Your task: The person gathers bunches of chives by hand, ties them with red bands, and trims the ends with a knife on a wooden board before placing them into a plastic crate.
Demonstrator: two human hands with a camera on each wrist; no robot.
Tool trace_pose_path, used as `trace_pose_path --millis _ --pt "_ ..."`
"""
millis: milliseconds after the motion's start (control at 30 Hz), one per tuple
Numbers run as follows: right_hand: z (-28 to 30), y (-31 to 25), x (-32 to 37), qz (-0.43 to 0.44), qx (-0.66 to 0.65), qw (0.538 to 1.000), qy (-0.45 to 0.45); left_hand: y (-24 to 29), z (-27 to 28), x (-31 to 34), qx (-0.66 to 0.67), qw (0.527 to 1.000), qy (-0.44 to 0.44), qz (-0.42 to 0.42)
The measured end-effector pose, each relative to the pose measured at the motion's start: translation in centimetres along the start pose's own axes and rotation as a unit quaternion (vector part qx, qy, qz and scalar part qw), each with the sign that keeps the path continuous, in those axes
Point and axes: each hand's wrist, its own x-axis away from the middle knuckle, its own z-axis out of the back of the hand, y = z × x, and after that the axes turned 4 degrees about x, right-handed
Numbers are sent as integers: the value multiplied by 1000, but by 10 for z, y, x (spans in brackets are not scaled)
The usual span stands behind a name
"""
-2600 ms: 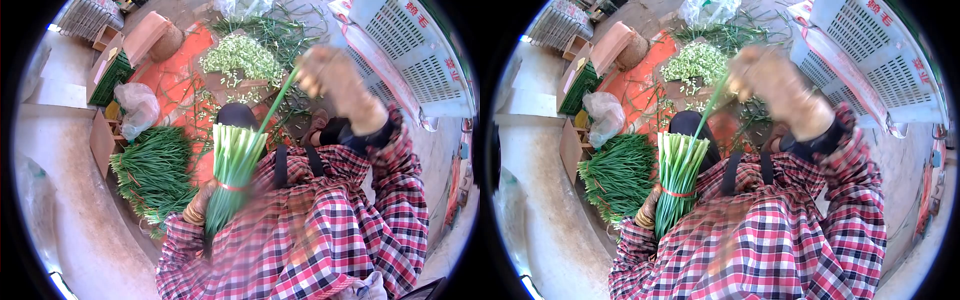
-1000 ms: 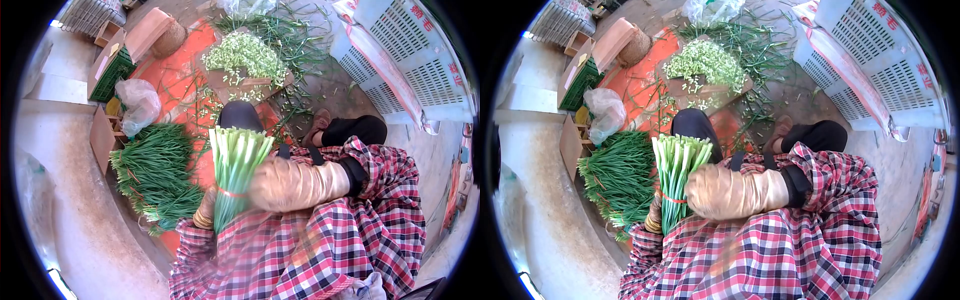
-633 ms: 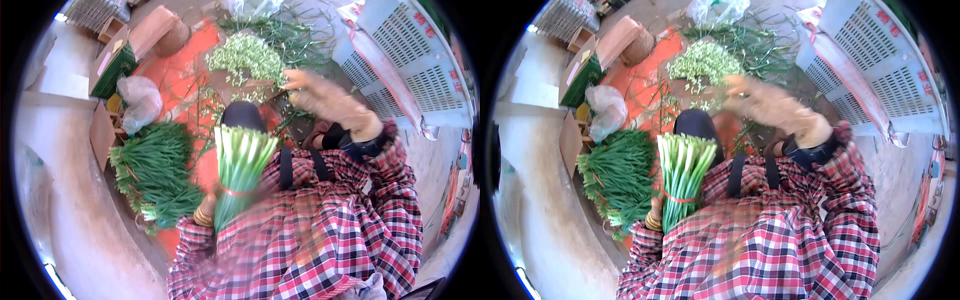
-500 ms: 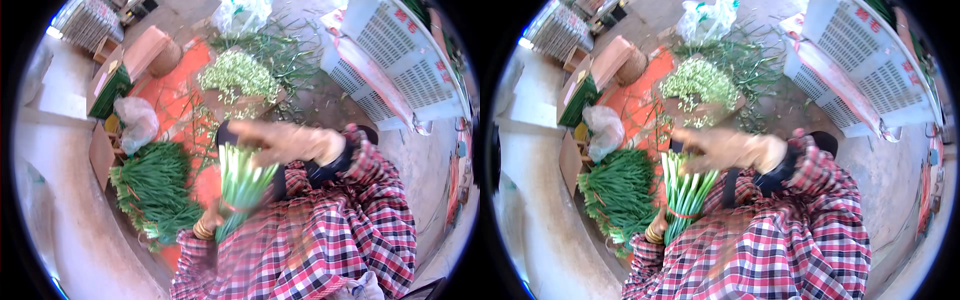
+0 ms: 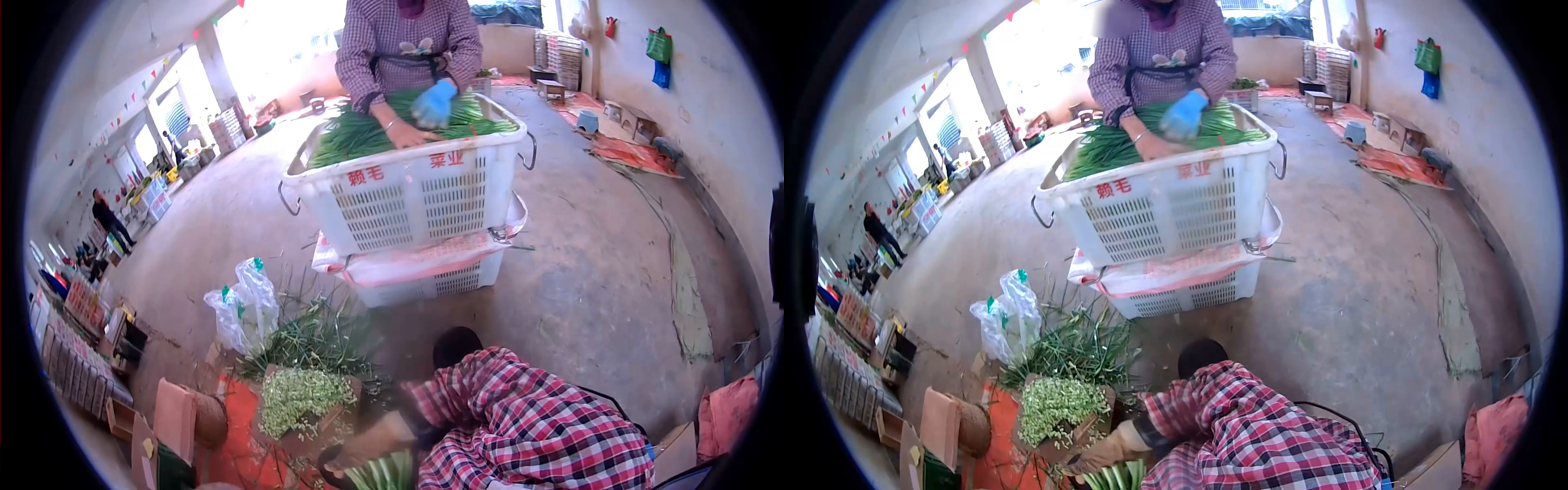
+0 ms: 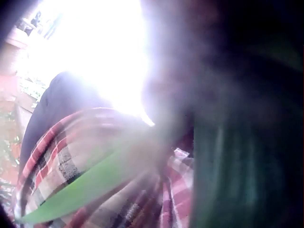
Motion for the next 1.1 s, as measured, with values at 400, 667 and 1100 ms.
trace_pose_path --millis 400,667,1100 --pt "170 103 -46 -327 -488 804 -99 22 -13 -20 -57 998 -31 21" --pt "168 75 -52 -259 -443 858 -29 26 -26 -19 -75 996 -31 27" --pt "174 90 21 -222 -196 946 -130 42 -42 -10 -102 994 -37 27"
